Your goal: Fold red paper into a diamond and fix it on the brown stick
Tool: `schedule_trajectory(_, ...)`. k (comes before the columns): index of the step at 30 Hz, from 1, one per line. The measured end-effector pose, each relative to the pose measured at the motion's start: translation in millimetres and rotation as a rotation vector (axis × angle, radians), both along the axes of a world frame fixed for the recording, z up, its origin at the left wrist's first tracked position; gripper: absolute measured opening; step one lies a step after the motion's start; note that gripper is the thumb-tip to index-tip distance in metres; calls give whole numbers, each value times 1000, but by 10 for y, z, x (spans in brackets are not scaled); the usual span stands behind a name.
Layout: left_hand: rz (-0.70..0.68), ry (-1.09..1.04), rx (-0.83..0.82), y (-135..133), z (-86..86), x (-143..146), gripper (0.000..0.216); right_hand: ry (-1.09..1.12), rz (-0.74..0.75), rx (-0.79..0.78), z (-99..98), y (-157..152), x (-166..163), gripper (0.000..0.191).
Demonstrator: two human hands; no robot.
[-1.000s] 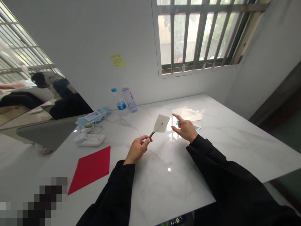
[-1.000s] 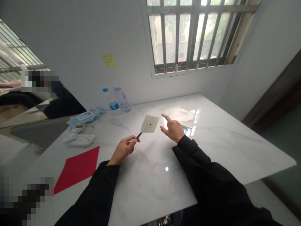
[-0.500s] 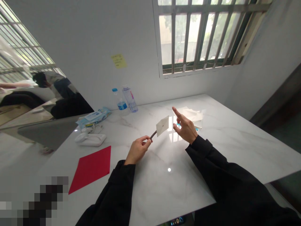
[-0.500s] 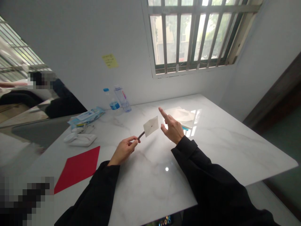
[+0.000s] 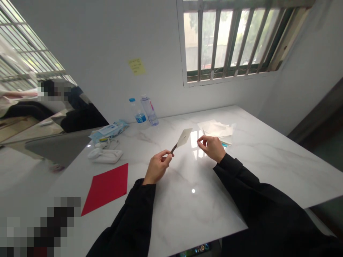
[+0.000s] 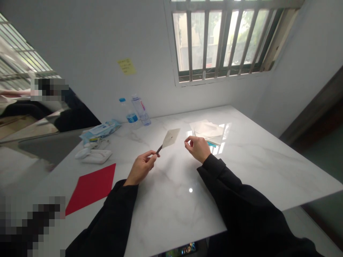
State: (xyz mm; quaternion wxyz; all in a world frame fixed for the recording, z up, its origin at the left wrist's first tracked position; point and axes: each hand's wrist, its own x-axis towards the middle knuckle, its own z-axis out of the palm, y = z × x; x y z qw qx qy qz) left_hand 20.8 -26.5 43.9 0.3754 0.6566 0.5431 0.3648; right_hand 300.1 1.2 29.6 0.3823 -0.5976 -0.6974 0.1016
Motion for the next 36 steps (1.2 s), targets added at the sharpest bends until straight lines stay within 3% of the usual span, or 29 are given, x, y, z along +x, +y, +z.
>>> schedule_trajectory(4,-25,-205,-54,0,13,48,31,58,69,-12,-72,-25,-117,18)
schedule_trajectory(7,-34,-503,-124,-5,109,49,31,116,146,-70,-124,-31,-169,23)
schedule_trajectory(10,24,-829,-161,-8,207,26,32,165,275,-152,-148,-61,-240,33)
schedule_trajectory(13,42,-957,-225,-17,221,35,32,271,460,-284,-138,-131,-337,43)
schedule_trajectory(20,-9,-745,-323,-61,29,160,44,428,841,-568,-103,-361,-553,54)
schedule_trajectory(28,-39,-633,-348,9,-80,145,51,450,927,-677,-135,-412,-608,48)
schedule_trajectory(32,60,-572,-327,80,-21,-6,42,431,940,-730,-155,-376,-579,47)
schedule_trajectory(36,228,-709,-227,124,27,-103,26,333,1006,-830,-139,-390,-553,48)
